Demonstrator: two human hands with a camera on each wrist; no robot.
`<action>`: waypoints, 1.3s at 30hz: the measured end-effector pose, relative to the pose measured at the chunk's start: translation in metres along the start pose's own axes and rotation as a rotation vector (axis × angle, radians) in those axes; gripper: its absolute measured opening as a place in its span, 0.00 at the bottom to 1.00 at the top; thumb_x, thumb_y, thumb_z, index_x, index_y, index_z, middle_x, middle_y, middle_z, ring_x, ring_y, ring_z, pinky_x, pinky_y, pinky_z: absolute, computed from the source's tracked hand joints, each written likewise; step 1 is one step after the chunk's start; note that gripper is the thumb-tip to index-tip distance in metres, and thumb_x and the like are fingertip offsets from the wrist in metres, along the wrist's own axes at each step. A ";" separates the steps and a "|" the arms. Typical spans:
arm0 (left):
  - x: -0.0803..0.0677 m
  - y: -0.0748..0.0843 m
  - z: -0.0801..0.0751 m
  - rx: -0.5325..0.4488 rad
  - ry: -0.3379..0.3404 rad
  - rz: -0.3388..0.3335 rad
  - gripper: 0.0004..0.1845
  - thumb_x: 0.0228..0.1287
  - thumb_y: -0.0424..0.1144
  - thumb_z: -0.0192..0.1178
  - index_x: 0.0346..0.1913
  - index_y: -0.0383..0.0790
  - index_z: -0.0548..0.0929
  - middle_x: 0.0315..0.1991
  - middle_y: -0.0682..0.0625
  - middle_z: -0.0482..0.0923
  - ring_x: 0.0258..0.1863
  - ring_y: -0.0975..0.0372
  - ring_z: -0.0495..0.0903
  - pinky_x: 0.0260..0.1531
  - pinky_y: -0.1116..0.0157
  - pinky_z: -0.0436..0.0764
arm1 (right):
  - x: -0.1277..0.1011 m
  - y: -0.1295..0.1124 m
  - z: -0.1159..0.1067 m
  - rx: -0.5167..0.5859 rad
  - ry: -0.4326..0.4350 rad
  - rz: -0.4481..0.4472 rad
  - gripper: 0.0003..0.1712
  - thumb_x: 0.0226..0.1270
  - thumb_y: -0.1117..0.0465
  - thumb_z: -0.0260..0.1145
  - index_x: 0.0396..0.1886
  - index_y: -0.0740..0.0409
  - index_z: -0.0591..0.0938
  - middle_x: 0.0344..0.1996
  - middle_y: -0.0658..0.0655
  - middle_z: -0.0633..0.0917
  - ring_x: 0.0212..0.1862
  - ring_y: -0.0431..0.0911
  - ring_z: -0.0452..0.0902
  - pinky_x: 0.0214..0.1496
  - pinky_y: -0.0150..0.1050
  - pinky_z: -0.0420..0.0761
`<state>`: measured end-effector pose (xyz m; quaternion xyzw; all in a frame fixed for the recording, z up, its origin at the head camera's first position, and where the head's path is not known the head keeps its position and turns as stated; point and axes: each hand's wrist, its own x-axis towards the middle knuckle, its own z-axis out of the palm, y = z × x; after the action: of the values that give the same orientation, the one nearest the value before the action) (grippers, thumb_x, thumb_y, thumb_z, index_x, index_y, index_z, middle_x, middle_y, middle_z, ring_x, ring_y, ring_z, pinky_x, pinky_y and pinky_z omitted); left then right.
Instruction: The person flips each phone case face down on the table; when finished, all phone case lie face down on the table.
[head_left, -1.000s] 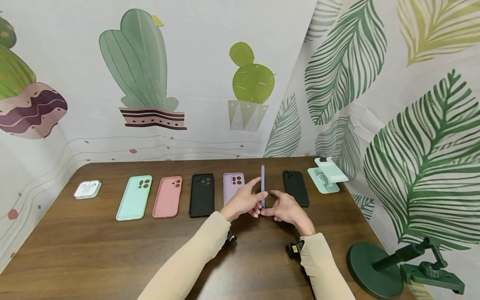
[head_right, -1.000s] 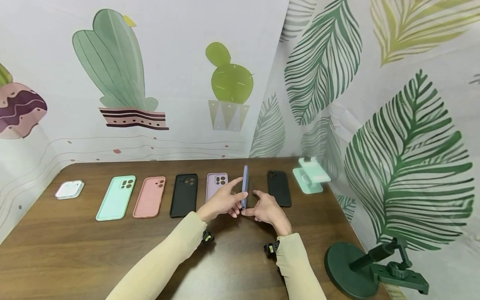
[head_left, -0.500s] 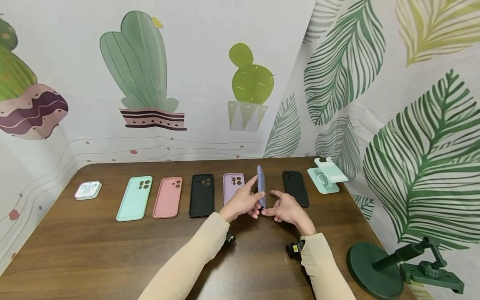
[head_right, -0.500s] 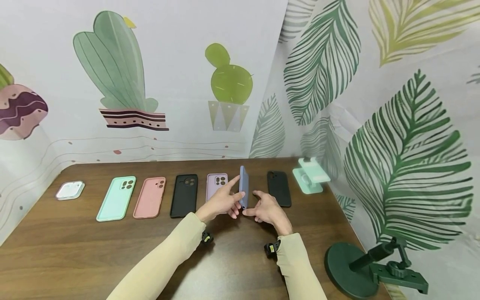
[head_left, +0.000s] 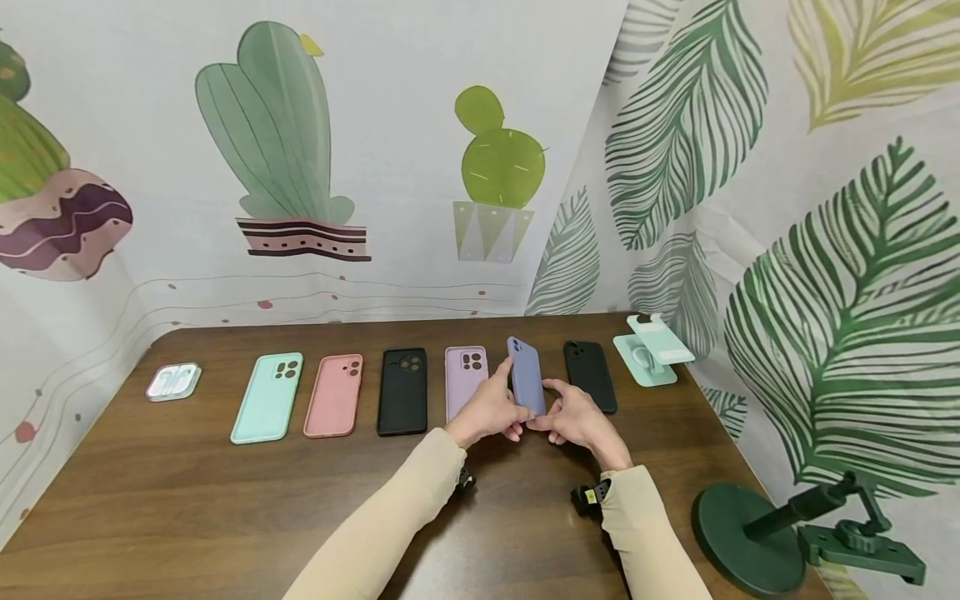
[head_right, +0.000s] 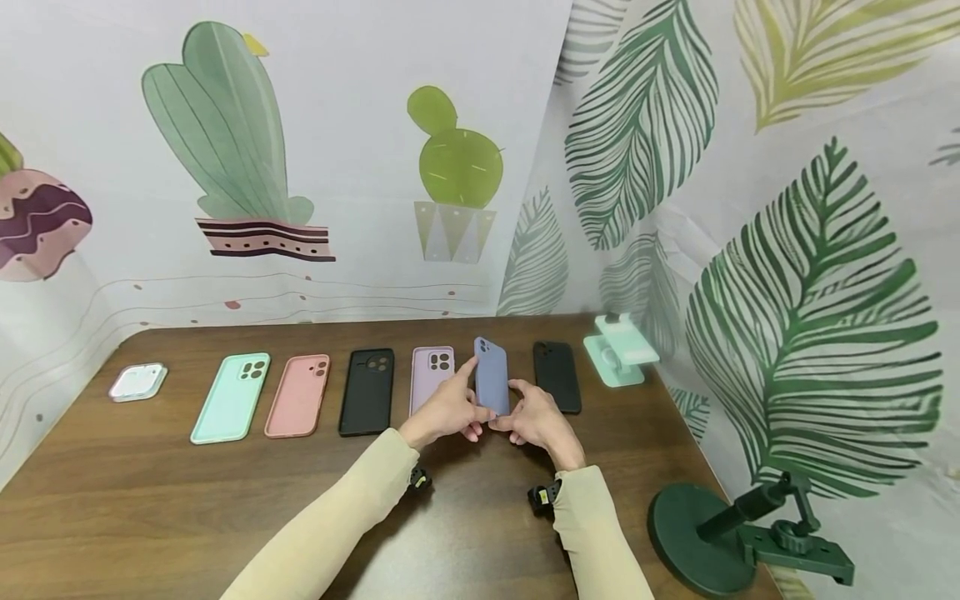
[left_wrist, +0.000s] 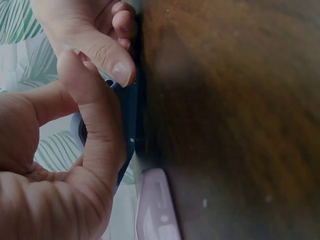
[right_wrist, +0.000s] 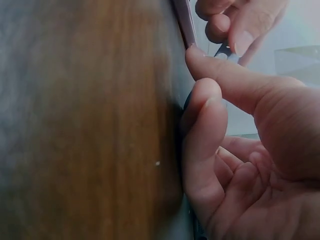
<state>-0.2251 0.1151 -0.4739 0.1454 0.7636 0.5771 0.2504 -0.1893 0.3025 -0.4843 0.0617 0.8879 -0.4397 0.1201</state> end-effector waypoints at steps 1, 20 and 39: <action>0.000 -0.001 0.001 -0.007 0.003 -0.007 0.59 0.65 0.21 0.67 0.91 0.41 0.41 0.26 0.42 0.81 0.13 0.63 0.79 0.15 0.70 0.85 | 0.000 0.001 0.000 0.001 0.002 0.004 0.52 0.64 0.61 0.81 0.84 0.65 0.66 0.27 0.56 0.85 0.19 0.41 0.81 0.26 0.35 0.86; -0.003 0.001 0.019 0.010 0.049 -0.124 0.57 0.70 0.21 0.63 0.89 0.38 0.35 0.19 0.47 0.75 0.10 0.64 0.74 0.10 0.72 0.79 | -0.004 0.002 -0.003 0.016 0.026 0.042 0.51 0.66 0.65 0.79 0.85 0.62 0.65 0.24 0.56 0.84 0.17 0.40 0.80 0.23 0.33 0.85; 0.003 0.001 0.021 0.135 0.074 -0.149 0.58 0.67 0.24 0.67 0.90 0.36 0.39 0.15 0.50 0.72 0.09 0.66 0.72 0.09 0.74 0.76 | -0.002 0.005 -0.002 0.046 0.034 0.052 0.52 0.65 0.66 0.79 0.85 0.62 0.64 0.21 0.56 0.83 0.16 0.40 0.79 0.21 0.31 0.84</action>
<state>-0.2162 0.1333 -0.4778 0.0833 0.8181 0.5091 0.2541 -0.1868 0.3073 -0.4865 0.0952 0.8776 -0.4556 0.1148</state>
